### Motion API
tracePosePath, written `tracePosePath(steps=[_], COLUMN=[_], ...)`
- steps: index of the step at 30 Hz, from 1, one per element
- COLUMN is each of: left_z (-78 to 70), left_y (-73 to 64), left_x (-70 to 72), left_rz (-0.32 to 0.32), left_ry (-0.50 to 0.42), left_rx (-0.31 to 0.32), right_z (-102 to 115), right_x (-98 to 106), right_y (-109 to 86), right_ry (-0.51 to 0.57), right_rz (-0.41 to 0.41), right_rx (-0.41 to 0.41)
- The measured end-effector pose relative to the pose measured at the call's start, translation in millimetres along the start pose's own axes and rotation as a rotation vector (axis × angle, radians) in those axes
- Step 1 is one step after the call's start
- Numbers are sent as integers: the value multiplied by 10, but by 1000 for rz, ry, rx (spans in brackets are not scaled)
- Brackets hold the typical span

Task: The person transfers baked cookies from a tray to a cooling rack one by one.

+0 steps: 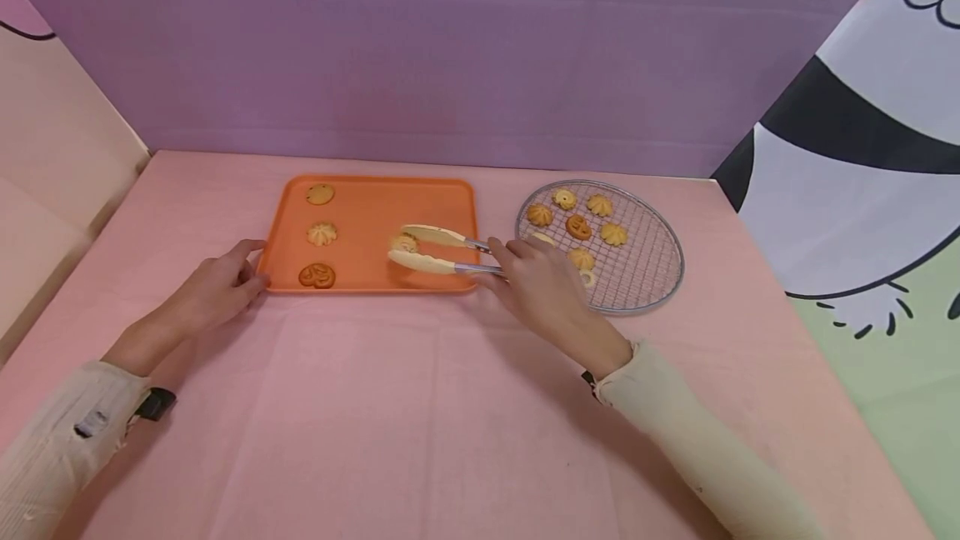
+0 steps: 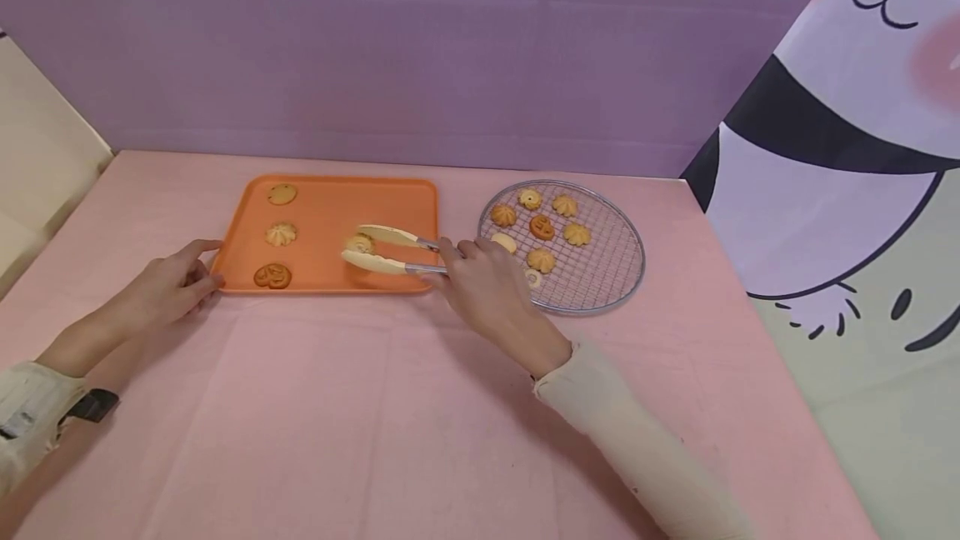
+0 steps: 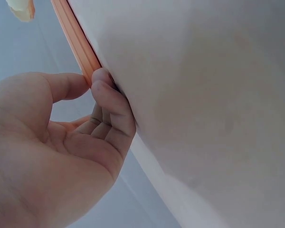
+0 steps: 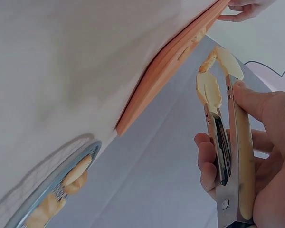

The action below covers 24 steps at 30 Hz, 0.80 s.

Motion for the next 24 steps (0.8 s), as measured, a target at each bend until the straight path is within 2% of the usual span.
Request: tracePosePath(steps=[14, 24], left_z=[-11, -2], left_y=[-17, -3], left_x=[-6, -7], left_rz=[1, -10], left_ry=[-4, -3], left_rx=[0, -11], right_z=[-112, -316], right_x=[291, 401], right_y=[-402, -654], right_ry=[-11, -42], right_rz=[-62, -31], right_rx=[28, -21])
Point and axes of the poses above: each hand's wrist, its own y-axis towards the middle knuckle, its own x-axis out of the back of the hand, z = x × y, the point moved 6 cm from there along y, towards the middle knuckle, and after that the axes turned 3 degrees about x, right-handed, at the moved point
